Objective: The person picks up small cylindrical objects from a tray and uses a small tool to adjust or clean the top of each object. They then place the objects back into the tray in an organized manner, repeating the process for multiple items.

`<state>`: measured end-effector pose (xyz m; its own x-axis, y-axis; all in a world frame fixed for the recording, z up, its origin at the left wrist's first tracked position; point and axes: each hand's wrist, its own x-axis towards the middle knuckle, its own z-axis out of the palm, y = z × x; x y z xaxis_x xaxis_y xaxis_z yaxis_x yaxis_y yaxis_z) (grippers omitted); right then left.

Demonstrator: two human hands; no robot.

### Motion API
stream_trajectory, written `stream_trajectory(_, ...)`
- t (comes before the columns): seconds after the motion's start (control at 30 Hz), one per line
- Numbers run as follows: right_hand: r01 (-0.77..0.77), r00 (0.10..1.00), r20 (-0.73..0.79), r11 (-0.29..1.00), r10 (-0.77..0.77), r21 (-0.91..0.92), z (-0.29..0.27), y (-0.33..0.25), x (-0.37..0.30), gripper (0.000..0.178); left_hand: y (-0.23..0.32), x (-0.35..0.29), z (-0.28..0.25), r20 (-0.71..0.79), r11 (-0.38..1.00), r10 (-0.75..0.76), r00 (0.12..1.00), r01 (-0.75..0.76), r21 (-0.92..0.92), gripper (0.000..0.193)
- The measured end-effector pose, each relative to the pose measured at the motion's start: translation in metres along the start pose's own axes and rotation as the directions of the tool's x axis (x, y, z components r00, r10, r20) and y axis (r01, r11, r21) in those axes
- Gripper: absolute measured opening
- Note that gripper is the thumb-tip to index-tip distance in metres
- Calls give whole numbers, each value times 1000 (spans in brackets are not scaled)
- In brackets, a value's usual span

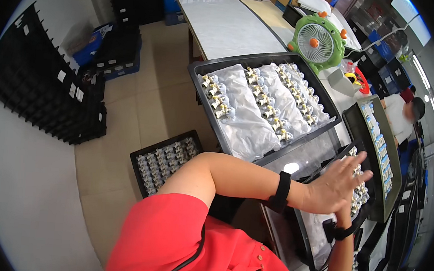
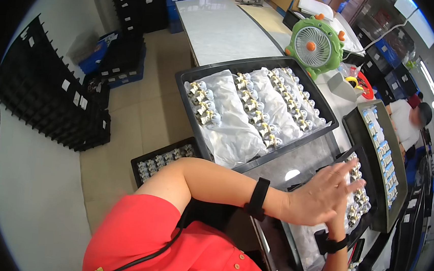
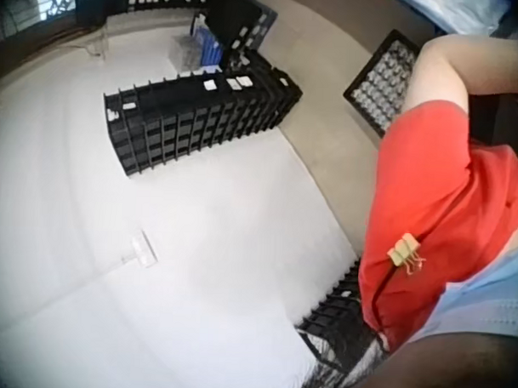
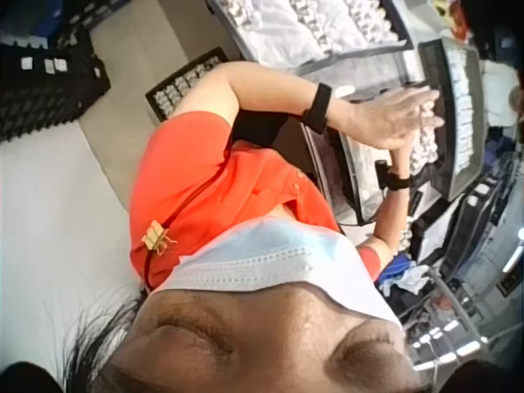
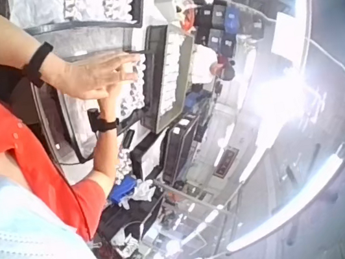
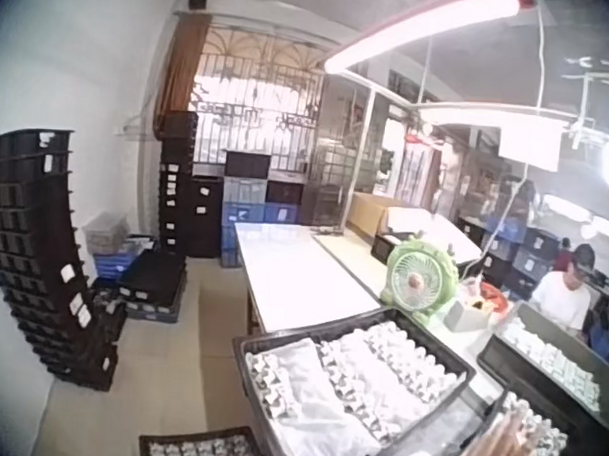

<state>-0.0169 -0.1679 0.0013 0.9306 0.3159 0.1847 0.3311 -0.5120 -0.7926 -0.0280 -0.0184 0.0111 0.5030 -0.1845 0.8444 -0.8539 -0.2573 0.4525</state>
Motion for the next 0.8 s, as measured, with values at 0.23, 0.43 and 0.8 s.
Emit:
stream_trajectory(0.23, 137, 958, 274, 971, -80, -197, 75, -98, 76, 62, 55, 3, -46, -136, 846, 241, 961, -276, -456, 66)
stream_trajectory(0.43, 282, 881, 459, 904, -111, -322, 170, -107, 94, 66, 69, -17, -73, -148, 798, 317, 937, -347, -492, 37)
stream_trajectory(0.8, 216, 869, 494, 875, 30, -433, 210, -117, 97, 75, 47, -40, -96, -120, 861, 143, 982, -183, -474, 46)
